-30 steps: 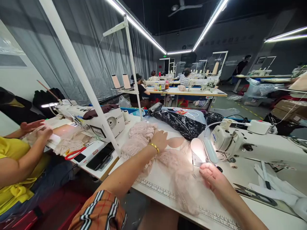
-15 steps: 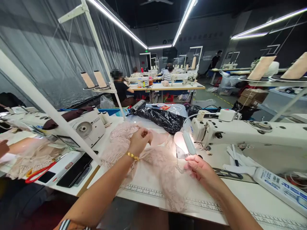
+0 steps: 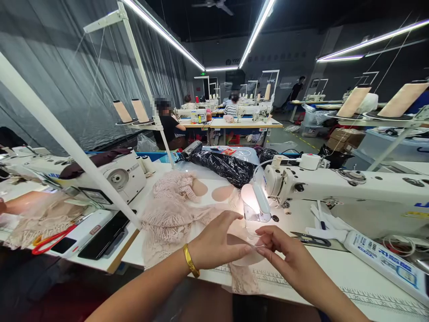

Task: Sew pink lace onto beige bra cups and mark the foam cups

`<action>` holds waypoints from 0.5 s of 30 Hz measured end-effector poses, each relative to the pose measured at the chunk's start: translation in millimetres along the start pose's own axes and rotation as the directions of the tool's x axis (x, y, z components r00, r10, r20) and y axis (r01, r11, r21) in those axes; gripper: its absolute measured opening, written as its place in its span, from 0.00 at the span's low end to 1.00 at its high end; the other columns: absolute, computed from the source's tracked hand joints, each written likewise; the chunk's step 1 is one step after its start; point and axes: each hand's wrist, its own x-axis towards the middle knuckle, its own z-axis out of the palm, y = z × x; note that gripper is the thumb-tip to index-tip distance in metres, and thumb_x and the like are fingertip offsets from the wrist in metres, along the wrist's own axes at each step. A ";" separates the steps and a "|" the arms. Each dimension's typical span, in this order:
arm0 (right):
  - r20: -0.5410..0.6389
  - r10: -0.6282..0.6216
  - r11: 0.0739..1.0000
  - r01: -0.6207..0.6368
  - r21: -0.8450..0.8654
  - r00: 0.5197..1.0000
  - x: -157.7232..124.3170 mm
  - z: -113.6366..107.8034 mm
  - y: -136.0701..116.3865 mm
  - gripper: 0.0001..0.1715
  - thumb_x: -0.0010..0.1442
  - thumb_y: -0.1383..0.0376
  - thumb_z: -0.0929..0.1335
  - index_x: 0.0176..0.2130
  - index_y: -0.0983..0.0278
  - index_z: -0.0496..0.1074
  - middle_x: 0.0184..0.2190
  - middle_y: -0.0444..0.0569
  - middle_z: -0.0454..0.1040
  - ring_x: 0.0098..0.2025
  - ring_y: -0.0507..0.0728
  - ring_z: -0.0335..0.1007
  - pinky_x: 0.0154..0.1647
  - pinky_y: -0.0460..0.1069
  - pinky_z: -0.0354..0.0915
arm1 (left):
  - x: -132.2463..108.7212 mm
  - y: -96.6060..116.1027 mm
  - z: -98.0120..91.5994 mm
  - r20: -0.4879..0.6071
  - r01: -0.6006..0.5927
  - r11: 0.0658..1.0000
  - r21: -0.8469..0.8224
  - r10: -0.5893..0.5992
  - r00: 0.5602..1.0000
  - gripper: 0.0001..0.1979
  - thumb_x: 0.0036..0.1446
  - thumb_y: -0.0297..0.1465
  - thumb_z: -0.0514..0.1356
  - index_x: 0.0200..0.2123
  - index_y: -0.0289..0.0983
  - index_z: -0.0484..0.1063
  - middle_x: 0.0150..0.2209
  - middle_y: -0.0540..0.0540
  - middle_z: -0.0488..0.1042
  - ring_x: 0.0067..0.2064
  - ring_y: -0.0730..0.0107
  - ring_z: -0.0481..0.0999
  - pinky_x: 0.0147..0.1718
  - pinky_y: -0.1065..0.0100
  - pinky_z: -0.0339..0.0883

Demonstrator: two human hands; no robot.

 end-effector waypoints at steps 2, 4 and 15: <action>0.063 -0.141 0.980 0.148 -0.134 0.988 -6.5 -1.5 -12.7 0.13 0.73 0.59 0.67 0.56 0.50 0.72 0.38 0.43 0.80 0.38 0.55 0.77 0.42 0.50 0.71 | 8.6 4.0 -3.6 0.184 -0.157 0.988 0.005 0.153 0.971 0.40 0.49 0.47 0.73 0.61 0.39 0.65 0.65 0.33 0.67 0.66 0.45 0.65 0.65 0.46 0.60; 0.107 -0.286 0.932 0.303 -0.198 0.952 -10.5 -5.4 -21.2 0.15 0.73 0.63 0.67 0.57 0.47 0.71 0.40 0.42 0.82 0.39 0.55 0.79 0.41 0.49 0.72 | 18.1 2.2 -4.1 0.379 -0.191 0.981 -0.036 0.190 0.906 0.33 0.46 0.48 0.74 0.51 0.40 0.71 0.52 0.41 0.76 0.54 0.52 0.74 0.54 0.56 0.69; -0.163 -0.614 0.707 0.447 -0.548 0.772 28.8 -0.1 20.0 0.17 0.72 0.72 0.64 0.55 0.55 0.72 0.41 0.52 0.83 0.38 0.60 0.79 0.39 0.54 0.73 | 23.6 -14.6 -32.1 0.216 -0.426 0.434 0.794 0.454 0.864 0.08 0.66 0.24 0.55 0.34 0.39 0.69 0.32 0.48 0.73 0.33 0.66 0.70 0.29 0.64 0.55</action>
